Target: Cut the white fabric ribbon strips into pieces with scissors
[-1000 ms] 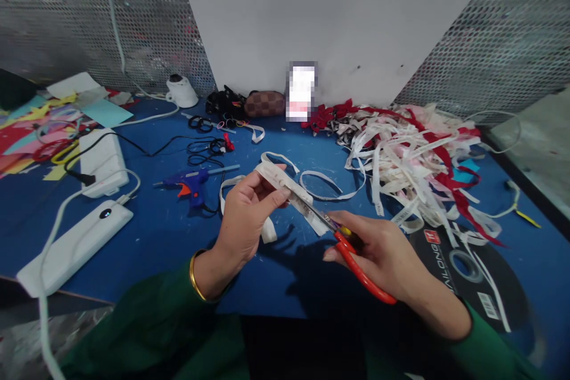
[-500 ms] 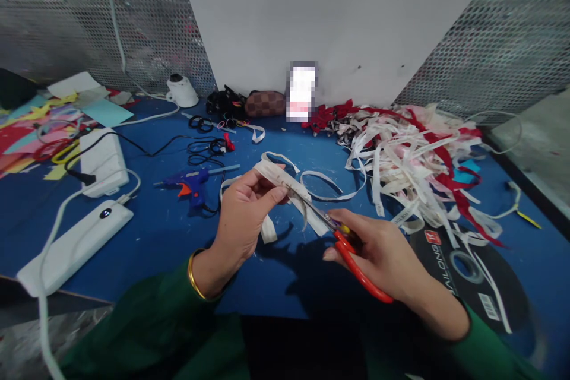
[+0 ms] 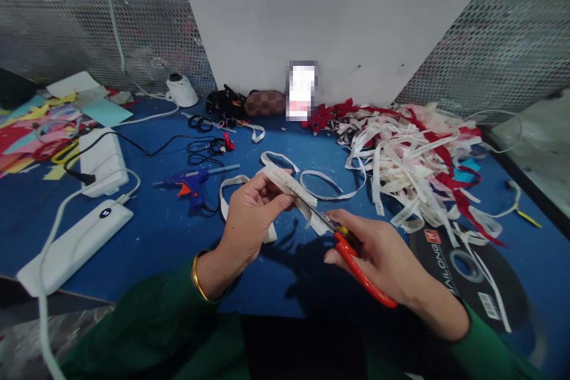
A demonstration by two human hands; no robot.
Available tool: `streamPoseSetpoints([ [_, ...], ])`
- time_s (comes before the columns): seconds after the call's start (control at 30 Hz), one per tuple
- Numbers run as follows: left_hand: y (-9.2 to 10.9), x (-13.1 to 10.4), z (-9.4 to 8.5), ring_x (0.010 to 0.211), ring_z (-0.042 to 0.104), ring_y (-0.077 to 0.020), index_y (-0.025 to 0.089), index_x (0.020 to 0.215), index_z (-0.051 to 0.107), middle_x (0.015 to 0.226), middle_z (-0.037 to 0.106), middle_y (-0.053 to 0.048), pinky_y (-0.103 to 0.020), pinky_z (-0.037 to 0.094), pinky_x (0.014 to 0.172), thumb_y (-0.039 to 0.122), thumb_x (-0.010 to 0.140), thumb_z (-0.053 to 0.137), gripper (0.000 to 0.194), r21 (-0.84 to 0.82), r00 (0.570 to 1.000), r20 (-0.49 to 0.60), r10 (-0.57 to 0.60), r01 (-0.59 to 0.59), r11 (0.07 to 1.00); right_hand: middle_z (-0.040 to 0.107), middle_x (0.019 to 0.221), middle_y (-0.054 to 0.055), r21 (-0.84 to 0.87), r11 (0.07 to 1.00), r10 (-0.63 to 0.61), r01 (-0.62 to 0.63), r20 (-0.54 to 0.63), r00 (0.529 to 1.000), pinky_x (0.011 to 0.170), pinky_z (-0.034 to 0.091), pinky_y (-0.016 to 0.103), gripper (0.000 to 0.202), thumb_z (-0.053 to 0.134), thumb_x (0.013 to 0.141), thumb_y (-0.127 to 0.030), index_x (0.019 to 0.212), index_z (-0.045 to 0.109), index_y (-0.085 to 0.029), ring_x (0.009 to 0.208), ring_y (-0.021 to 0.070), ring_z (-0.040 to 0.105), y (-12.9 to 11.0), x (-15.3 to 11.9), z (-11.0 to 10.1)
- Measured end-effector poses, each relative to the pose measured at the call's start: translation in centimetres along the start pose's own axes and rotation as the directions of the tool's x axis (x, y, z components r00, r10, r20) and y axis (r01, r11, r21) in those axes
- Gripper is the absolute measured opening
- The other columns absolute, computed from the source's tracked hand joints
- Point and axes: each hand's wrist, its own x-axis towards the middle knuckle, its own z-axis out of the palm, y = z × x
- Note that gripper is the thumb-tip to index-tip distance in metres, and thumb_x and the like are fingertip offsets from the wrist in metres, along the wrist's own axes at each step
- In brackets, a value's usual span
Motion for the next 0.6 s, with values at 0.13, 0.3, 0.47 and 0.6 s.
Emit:
streamPoseSetpoints([
  [0.13, 0.07, -0.01, -0.01, 0.08, 0.068, -0.0165, 0.021, 0.107, 0.076, 0.09, 0.076, -0.003, -0.029, 0.057, 0.072, 0.021, 0.068, 0.084, 0.04, -0.005, 1.0, -0.002, 0.001, -0.001, 1.0, 0.066, 0.074, 0.0, 0.026, 0.999, 0.018, -0.019, 0.013, 1.0, 0.052, 0.038, 0.023, 0.044, 0.065, 0.089, -0.058, 0.11, 0.064, -0.019, 0.058, 0.0131, 0.055, -0.18, -0.05, -0.2],
  [0.3, 0.17, 0.0, -0.02, 0.079, 0.067, -0.0154, 0.021, 0.108, 0.076, 0.089, 0.076, -0.002, -0.027, 0.057, 0.071, 0.02, 0.068, 0.084, 0.041, -0.009, 1.0, 0.002, -0.003, 0.003, 1.0, 0.065, 0.074, 0.0, 0.043, 0.999, 0.022, -0.022, 0.009, 1.0, 0.054, 0.039, 0.023, 0.045, 0.065, 0.089, -0.058, 0.11, 0.064, -0.019, 0.058, 0.0129, 0.054, 0.04, -0.05, -0.17],
  [0.47, 0.17, 0.12, 0.01, 0.08, 0.068, -0.0147, 0.019, 0.107, 0.076, 0.089, 0.077, -0.003, -0.025, 0.056, 0.069, 0.02, 0.067, 0.085, 0.041, -0.025, 1.0, 0.0, 0.003, -0.003, 1.0, 0.065, 0.08, 0.0, 0.038, 0.999, 0.003, -0.004, 0.014, 1.0, 0.056, 0.039, 0.023, 0.049, 0.069, 0.086, -0.057, 0.115, 0.062, -0.019, 0.062, 0.0134, 0.054, 0.1, 0.06, -0.05],
  [0.6, 0.13, 0.16, -0.05, 0.081, 0.068, -0.0148, 0.018, 0.109, 0.075, 0.09, 0.077, -0.003, -0.024, 0.057, 0.069, 0.02, 0.067, 0.085, 0.043, -0.029, 1.0, 0.006, -0.001, 0.002, 1.0, 0.063, 0.076, -0.001, 0.055, 0.998, 0.022, -0.023, 0.024, 0.999, 0.055, 0.037, 0.024, 0.045, 0.068, 0.087, -0.057, 0.111, 0.063, -0.019, 0.059, 0.0129, 0.051, -0.01, 0.01, -0.18],
])
